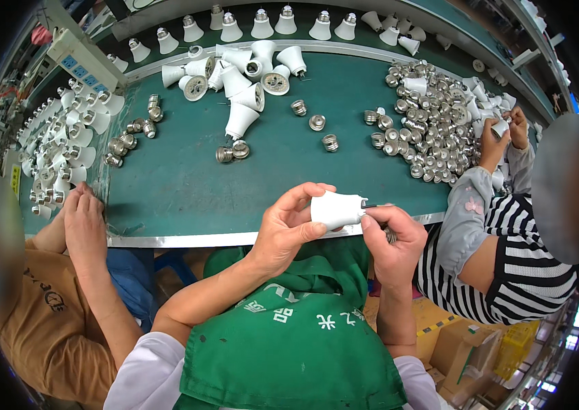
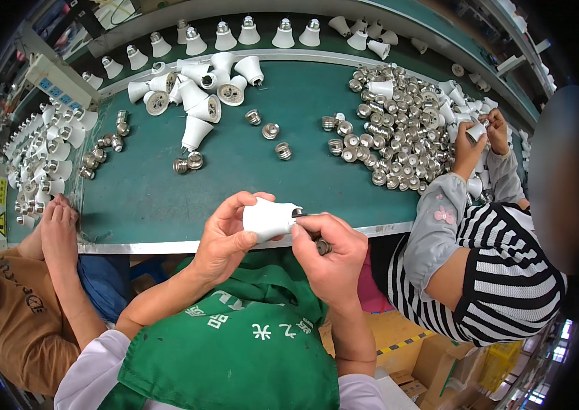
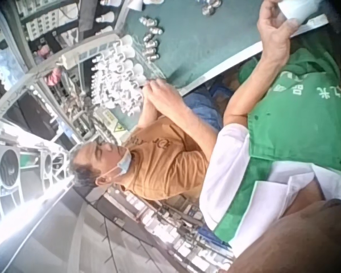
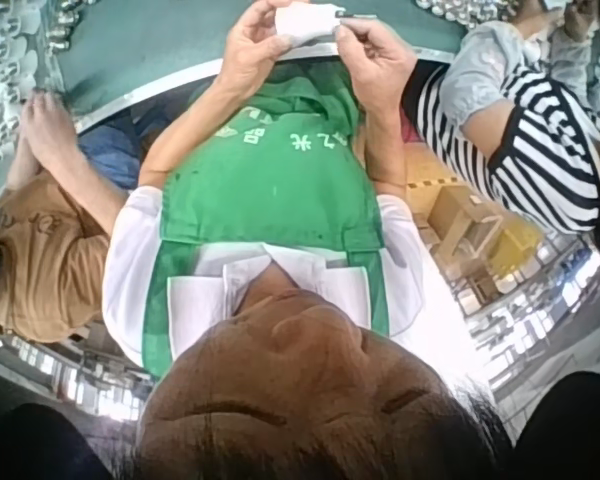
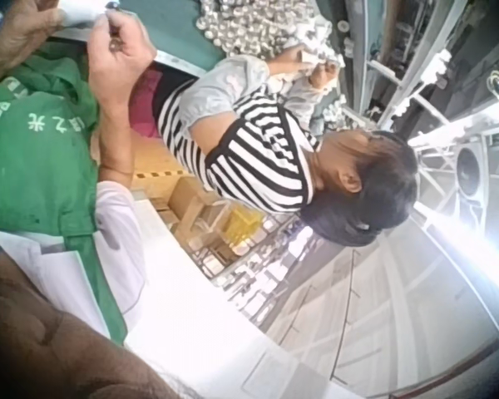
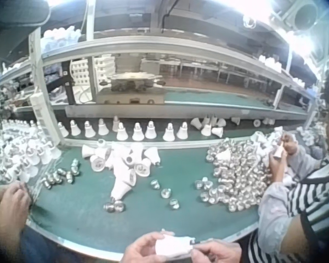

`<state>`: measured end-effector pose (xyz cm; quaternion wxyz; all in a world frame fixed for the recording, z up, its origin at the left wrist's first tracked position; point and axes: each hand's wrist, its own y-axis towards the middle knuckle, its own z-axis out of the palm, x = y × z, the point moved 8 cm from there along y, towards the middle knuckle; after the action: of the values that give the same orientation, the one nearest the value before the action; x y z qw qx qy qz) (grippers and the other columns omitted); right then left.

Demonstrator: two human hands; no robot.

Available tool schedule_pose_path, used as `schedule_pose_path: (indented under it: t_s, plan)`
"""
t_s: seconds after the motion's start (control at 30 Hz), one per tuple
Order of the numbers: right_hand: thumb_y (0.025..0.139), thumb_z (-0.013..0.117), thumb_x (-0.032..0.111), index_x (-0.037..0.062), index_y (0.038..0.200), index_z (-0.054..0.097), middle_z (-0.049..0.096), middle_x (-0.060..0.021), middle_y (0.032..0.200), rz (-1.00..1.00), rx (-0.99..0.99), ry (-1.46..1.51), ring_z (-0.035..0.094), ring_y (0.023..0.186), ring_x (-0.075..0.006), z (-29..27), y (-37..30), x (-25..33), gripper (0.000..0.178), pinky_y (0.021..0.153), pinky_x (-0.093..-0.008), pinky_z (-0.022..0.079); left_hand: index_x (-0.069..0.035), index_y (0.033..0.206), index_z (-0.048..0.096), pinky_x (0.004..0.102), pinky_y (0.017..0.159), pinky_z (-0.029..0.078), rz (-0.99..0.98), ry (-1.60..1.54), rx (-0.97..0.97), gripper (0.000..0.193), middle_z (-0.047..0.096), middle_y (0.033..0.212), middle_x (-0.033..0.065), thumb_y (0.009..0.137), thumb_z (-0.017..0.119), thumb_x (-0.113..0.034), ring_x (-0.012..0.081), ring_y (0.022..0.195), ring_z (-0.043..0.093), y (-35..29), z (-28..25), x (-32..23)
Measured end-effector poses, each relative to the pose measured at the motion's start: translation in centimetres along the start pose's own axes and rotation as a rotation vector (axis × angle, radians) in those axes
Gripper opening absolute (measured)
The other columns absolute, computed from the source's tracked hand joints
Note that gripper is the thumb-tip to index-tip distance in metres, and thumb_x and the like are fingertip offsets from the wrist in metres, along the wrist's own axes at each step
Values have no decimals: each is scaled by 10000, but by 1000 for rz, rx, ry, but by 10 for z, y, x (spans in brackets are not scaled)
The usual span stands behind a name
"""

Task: Assembling LED light bulb components by threading the metal base onto the white housing and securing internal wiring.

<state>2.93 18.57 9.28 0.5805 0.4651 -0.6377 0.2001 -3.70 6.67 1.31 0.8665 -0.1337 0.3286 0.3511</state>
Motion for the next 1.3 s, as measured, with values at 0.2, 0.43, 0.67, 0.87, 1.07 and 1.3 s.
schedule_pose_path:
  t_s: [0.2,0.43,0.67,0.87,1.07,1.3]
  plan:
    - [709,604,-43,-27,726,575,534,-24,607,-23,-21,-41,439,522,-54,0,-5,2,37,472,-202,344,-38,1129,501,368,896,442,9,10,16,434,406,1231,113,731,675,-27,222,1083,482,-1,-1,-1]
    - [724,589,-49,-23,752,559,539,-15,659,23,-89,-2,434,555,-45,-2,-8,1,48,496,-196,351,-41,1106,534,374,927,406,92,91,78,427,392,1241,101,708,681,5,209,1111,448,1,4,-8]
    - [725,575,-49,-16,754,569,521,28,670,108,101,89,412,581,-18,3,-5,-7,44,515,-176,334,-34,1111,530,397,953,410,127,139,146,430,377,1239,104,710,655,53,221,1146,421,2,7,-15]
    - [751,526,-32,-21,825,563,506,12,707,287,60,219,418,625,-32,-6,-7,-28,83,560,-181,336,-25,1127,513,392,955,395,122,140,93,438,392,1222,103,719,669,11,209,1126,431,6,0,-15]
    - [777,411,-52,-4,1113,436,485,-78,1047,315,12,378,465,895,-97,-7,-9,-34,340,764,-219,384,-35,1104,493,350,910,373,110,179,-27,430,448,1167,121,717,664,-108,195,1056,449,7,-3,-17]
    - [742,595,-86,-13,1085,445,585,-106,1002,22,-82,-10,581,861,-138,-11,-8,-35,381,760,-250,465,4,948,578,284,596,431,816,1025,64,437,515,861,142,556,698,-147,204,744,506,-13,38,-76]
